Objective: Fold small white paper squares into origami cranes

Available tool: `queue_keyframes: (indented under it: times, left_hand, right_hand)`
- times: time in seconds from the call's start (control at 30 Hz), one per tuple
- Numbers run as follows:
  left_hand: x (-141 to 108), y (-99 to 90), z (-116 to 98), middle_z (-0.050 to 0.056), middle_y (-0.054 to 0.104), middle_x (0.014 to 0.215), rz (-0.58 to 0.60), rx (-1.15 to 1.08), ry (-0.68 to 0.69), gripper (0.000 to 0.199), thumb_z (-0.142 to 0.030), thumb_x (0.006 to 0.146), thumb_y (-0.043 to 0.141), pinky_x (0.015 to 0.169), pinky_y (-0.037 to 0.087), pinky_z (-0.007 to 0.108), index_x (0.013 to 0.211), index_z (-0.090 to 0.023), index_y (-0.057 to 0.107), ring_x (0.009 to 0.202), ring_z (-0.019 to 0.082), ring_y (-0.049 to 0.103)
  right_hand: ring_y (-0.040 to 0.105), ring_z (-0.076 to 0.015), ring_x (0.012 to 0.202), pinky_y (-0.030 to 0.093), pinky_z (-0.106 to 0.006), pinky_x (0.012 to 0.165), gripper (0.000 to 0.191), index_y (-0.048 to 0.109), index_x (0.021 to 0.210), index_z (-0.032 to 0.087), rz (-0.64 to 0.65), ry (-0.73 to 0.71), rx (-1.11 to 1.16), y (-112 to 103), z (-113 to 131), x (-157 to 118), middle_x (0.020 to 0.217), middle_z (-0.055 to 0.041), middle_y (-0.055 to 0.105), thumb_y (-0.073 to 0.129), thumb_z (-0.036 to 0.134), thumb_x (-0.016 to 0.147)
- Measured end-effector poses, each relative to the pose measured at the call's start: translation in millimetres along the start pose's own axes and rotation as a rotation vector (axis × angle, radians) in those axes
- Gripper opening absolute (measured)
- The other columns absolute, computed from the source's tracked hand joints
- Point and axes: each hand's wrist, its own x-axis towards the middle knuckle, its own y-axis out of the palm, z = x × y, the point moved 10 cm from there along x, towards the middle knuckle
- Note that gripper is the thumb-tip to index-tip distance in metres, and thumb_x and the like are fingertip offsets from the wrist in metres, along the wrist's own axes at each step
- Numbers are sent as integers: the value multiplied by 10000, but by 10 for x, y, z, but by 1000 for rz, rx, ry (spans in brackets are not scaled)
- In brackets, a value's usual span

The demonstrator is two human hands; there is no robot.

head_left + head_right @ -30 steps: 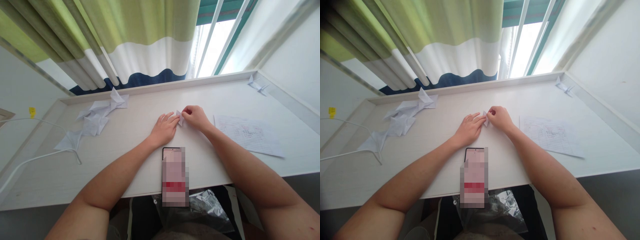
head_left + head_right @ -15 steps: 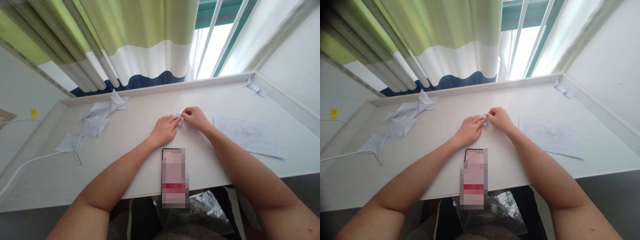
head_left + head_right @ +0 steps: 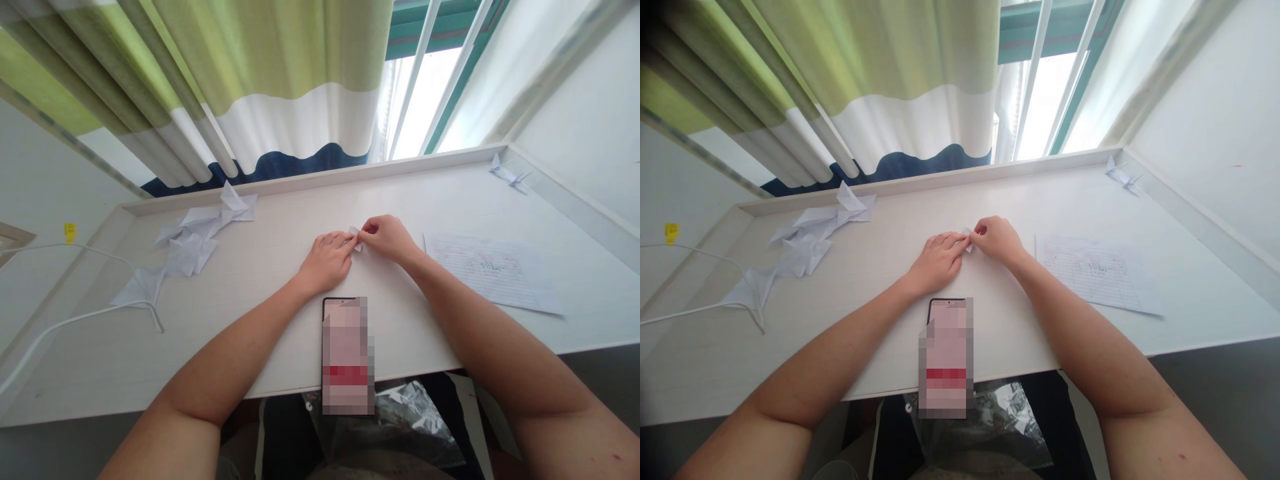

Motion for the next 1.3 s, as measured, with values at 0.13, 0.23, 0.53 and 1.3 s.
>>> queue_keyframes:
  times: [0.13,0.23,0.53,1.3]
  left_hand:
    - [-5,-5,-13,106,609,1605,-12,14,16,552,-164,1041,421,1297,353,512,1564,-223,586,1509,299,484]
    - [-7,-6,-41,103,609,1604,-10,32,35,530,-165,1045,435,1301,350,517,1542,-233,604,1514,300,480]
    - [-18,-26,-114,113,650,1558,-20,80,68,464,-160,1055,445,1295,356,548,1466,-211,654,1495,315,492]
    - [-5,3,-17,75,600,1658,23,-36,37,549,-176,1058,403,1308,345,529,1575,-235,576,1564,270,479]
  right_hand:
    - [657,-196,714,439,-316,669,121,761,730,195,-11,37,-11,-2,-25,8,752,-55,783,717,216,841]
    - [660,-207,728,447,-328,670,130,740,717,208,3,41,-29,18,-20,6,765,-61,779,731,242,841]
    - [722,-296,853,460,-377,724,109,781,903,222,-60,106,-322,-2,88,-76,951,-141,813,692,286,904]
    - [714,-237,927,559,-389,884,236,812,1068,192,214,-131,300,94,-110,52,1037,-92,832,634,289,948]
